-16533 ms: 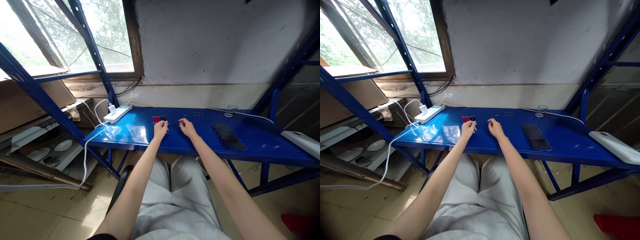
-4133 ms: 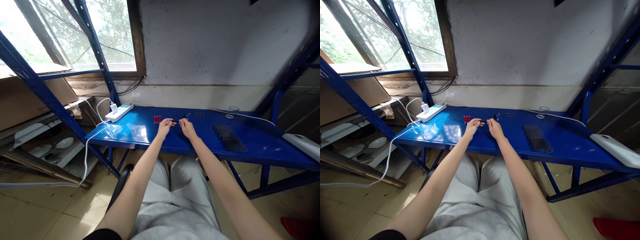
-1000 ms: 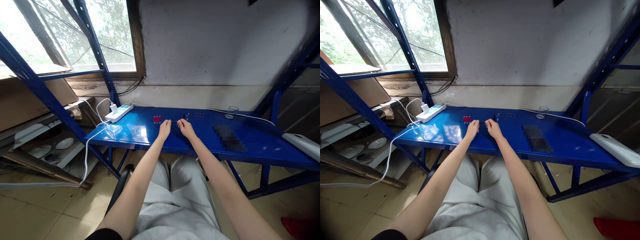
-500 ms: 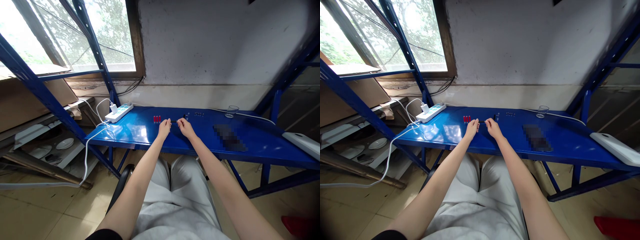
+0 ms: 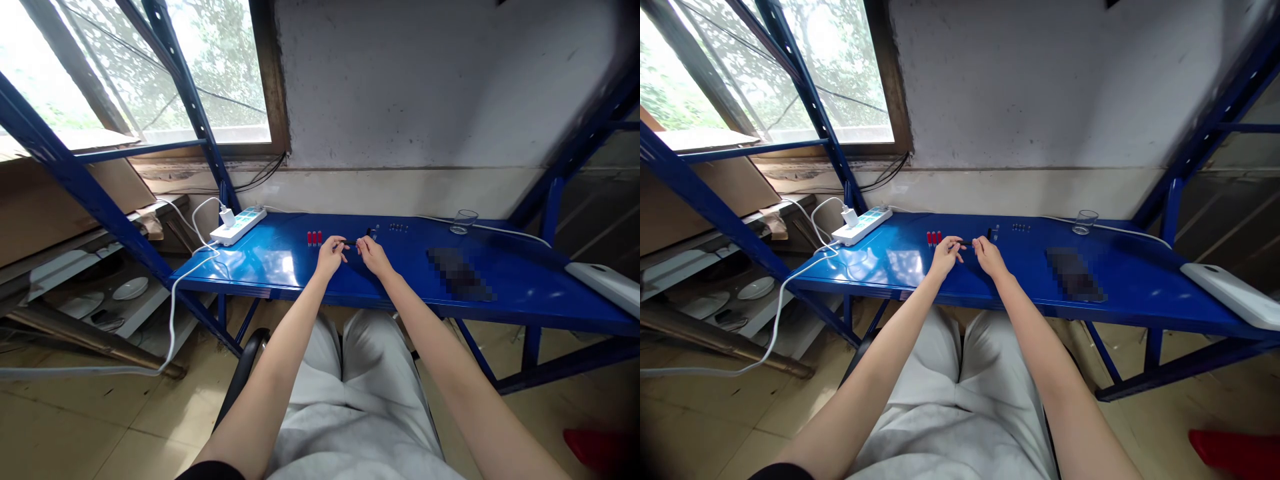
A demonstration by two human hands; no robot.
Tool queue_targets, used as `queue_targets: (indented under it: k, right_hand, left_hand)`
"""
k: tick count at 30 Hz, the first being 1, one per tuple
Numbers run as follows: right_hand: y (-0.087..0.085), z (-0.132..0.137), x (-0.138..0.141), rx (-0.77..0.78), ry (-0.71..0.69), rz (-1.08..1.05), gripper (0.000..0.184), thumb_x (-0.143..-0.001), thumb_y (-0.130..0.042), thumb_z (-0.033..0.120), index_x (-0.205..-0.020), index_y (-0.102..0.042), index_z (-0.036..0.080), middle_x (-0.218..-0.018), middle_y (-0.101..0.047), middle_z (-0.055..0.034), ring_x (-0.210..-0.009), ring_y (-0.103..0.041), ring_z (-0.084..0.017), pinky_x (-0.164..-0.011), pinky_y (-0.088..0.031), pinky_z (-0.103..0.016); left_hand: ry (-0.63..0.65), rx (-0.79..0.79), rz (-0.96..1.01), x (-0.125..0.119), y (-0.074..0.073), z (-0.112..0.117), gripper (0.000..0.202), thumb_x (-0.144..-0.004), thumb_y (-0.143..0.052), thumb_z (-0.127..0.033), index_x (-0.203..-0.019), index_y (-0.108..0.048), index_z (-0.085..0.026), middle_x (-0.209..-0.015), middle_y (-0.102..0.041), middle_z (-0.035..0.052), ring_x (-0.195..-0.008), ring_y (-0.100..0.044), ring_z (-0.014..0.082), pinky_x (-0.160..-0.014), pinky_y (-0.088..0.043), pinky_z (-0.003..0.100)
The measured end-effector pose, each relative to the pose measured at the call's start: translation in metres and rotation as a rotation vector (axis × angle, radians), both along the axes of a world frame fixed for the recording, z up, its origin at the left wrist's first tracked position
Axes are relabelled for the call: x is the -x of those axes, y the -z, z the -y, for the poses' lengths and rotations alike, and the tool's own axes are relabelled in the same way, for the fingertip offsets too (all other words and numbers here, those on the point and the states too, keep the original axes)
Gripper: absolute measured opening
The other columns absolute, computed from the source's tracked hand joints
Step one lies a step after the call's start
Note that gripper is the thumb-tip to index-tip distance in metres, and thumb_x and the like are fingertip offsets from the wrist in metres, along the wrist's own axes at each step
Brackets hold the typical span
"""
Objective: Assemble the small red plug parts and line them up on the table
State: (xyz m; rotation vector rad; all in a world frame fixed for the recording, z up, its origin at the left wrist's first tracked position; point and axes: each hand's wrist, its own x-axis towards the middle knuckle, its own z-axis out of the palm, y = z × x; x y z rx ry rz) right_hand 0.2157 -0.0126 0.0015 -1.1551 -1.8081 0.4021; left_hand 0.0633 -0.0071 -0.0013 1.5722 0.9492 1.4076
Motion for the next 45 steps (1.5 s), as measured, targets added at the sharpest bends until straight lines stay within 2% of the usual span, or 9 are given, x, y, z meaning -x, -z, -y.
queue_targets:
  k: [6,11,27,45]
  right_hand:
    - [-0.0013,0.0,0.0017,-0.104,0.062,0.059,0.034,-0.089,-0.03,0.046,-0.076,-0.047,0.021,-0.064,-0.053,-0.0021,-0.055,-0.047,-0.014,-0.055,-0.033,-0.025]
    - [-0.0015,-0.0003,0.0033,-0.128,0.08,0.07,0.031,-0.09,-0.029,0.043,-0.078,-0.047,0.021,-0.066,-0.054,-0.0029,-0.057,-0.048,-0.014,-0.055,-0.033,-0.025]
    - [-0.0032,0.0012,0.0022,-0.113,0.051,0.014,0.033,-0.088,-0.031,0.049,-0.08,-0.047,0.021,-0.067,-0.054,-0.0034,-0.055,-0.046,-0.014,-0.055,-0.034,-0.026]
    - [-0.0028,0.0006,0.0012,-0.101,0.027,-0.022,0.028,-0.087,-0.034,0.046,-0.083,-0.047,0.021,-0.07,-0.055,-0.0037,-0.057,-0.048,-0.015,-0.057,-0.036,-0.027]
  left_hand:
    - [-0.011,0.022,0.005,-0.0005,-0.0007,0.0006,0.013,-0.084,-0.046,-0.017,-0.095,-0.052,-0.016,-0.082,-0.062,0.0025,-0.043,-0.054,0.0048,-0.051,-0.045,0.02]
    - [-0.031,0.027,0.005,-0.0011,0.0002,-0.0015,0.014,-0.084,-0.043,-0.017,-0.096,-0.051,-0.016,-0.083,-0.062,0.0028,-0.044,-0.056,0.0052,-0.051,-0.046,0.02]
    - [-0.041,0.027,0.033,-0.0004,-0.0012,-0.001,0.014,-0.084,-0.044,-0.017,-0.096,-0.052,-0.014,-0.081,-0.061,0.0029,-0.046,-0.056,0.0052,-0.051,-0.048,0.019]
    - [-0.055,0.032,0.064,0.0003,-0.0009,-0.0017,0.013,-0.084,-0.047,-0.019,-0.095,-0.054,-0.014,-0.079,-0.062,0.0022,-0.046,-0.057,0.0053,-0.051,-0.047,0.019]
